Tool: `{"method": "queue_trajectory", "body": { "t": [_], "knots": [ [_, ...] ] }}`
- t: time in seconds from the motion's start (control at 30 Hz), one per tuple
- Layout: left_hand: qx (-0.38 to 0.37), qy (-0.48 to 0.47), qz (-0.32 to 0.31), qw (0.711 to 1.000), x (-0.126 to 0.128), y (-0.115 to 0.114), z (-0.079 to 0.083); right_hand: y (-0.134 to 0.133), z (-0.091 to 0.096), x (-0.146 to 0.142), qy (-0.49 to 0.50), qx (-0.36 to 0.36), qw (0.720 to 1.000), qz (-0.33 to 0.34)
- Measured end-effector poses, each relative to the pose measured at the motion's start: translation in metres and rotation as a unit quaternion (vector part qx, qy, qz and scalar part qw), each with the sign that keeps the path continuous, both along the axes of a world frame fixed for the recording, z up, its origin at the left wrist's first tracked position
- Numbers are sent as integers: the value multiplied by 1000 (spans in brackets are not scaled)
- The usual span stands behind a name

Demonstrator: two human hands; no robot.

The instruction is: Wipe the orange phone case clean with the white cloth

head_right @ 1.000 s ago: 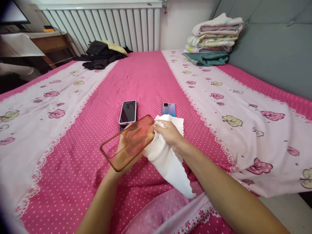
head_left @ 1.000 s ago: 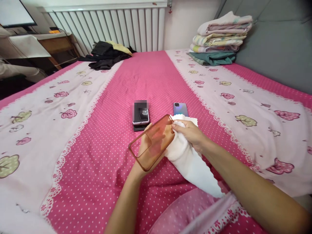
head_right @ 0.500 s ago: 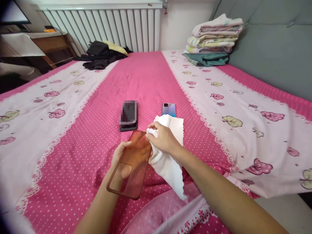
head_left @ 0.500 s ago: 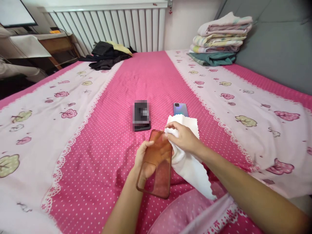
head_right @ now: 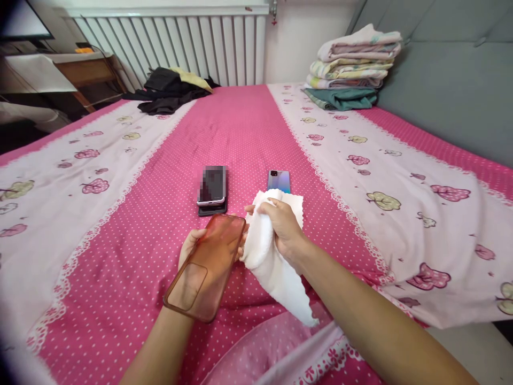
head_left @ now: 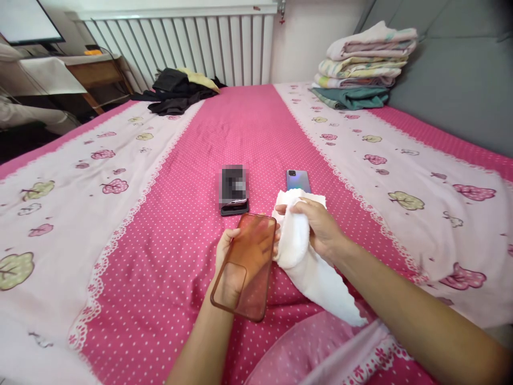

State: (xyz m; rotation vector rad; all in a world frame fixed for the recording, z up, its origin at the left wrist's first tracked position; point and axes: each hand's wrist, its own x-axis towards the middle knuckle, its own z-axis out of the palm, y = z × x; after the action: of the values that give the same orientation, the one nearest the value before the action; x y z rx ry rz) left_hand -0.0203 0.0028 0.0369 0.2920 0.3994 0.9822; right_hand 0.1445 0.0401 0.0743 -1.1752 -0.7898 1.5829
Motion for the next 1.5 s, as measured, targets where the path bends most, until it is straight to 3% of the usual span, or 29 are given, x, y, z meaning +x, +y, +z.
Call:
{"method": "queue_trajectory", "body": {
  "t": [0.07, 0.17, 0.37, 0.43, 0.53, 0.63, 0.87, 1.07, 1.27, 1.5],
  "knots": [
    [6, -2, -1, 1000, -1, 0, 0, 1, 2, 2, 48, -10, 999, -8],
    [7, -8, 0, 1000, -2, 1, -1, 1, 5, 3, 63, 30, 998, 4],
    [-11, -6, 16, 1000, -2, 2, 0, -5, 6, 4, -116, 161, 979, 52],
    [-27, 21, 45, 998, 0, 2, 2, -7, 3, 3, -200, 228, 951, 63],
    [-31, 69, 91, 993, 4, 0, 6, -11, -1, -1, -325, 328, 885, 66],
    [-13, 87, 91, 992, 11, -3, 8, -16, -5, -6, -389, 382, 837, 59],
    [-75, 148, 69, 984, 19, -9, 13, -22, -9, -13, -428, 416, 801, 47],
    [-90, 158, 72, 981, 19, -9, 12, -26, -10, -15, -450, 346, 822, 44],
    [-92, 159, 65, 981, 21, -10, 14, -25, -12, -18, -404, 400, 822, 20],
    [-76, 142, 63, 985, 25, -11, 15, -23, -15, -20, -446, 456, 768, -57]
  ]
}}
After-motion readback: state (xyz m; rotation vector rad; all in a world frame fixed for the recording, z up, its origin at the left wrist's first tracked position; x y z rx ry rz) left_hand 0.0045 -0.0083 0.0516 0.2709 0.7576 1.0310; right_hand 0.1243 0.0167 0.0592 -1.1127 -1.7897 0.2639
